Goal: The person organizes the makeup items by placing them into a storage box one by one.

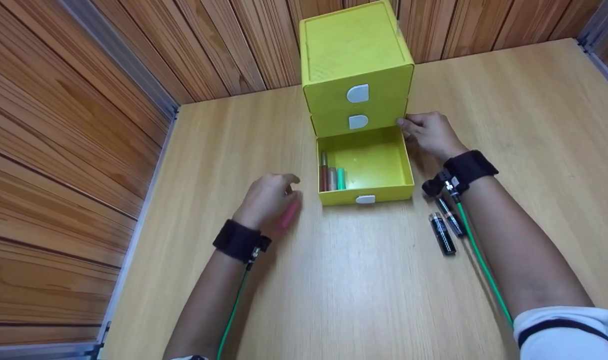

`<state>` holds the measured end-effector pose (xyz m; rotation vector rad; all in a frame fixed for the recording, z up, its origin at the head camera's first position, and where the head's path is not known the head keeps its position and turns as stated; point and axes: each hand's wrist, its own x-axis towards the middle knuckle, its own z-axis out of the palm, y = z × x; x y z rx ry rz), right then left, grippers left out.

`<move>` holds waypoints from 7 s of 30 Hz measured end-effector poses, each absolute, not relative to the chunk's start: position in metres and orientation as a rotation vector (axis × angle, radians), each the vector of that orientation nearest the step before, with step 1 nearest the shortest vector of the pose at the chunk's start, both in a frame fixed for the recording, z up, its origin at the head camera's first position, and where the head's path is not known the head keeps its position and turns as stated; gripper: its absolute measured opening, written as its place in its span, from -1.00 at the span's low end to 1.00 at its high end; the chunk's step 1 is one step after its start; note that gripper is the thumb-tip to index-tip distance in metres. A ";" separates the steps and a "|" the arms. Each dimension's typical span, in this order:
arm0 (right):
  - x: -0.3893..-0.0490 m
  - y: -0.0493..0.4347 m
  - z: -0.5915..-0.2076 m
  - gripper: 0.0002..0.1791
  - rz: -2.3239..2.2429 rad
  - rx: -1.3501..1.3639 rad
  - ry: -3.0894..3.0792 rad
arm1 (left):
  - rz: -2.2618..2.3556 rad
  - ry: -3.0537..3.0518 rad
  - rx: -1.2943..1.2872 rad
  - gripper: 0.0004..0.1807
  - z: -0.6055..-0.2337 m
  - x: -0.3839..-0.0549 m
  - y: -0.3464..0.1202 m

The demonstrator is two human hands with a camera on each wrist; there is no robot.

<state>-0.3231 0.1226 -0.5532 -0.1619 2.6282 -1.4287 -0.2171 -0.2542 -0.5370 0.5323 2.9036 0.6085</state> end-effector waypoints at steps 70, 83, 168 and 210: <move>-0.322 0.121 -0.553 -0.34 -1.474 -0.204 2.640 | 0.992 2.871 0.877 -0.64 -0.503 -0.255 -0.159; -0.321 0.121 -0.554 -0.41 -1.477 -0.217 2.650 | 0.870 2.836 0.787 -0.68 -0.521 -0.266 -0.143; -0.320 0.121 -0.553 -0.39 -1.430 -0.172 2.677 | 1.353 3.201 0.872 -0.71 -0.488 -0.282 -0.210; -0.263 0.183 -0.485 -0.33 -1.386 -0.045 2.717 | 1.525 2.871 0.303 -0.19 -0.560 -0.317 -0.204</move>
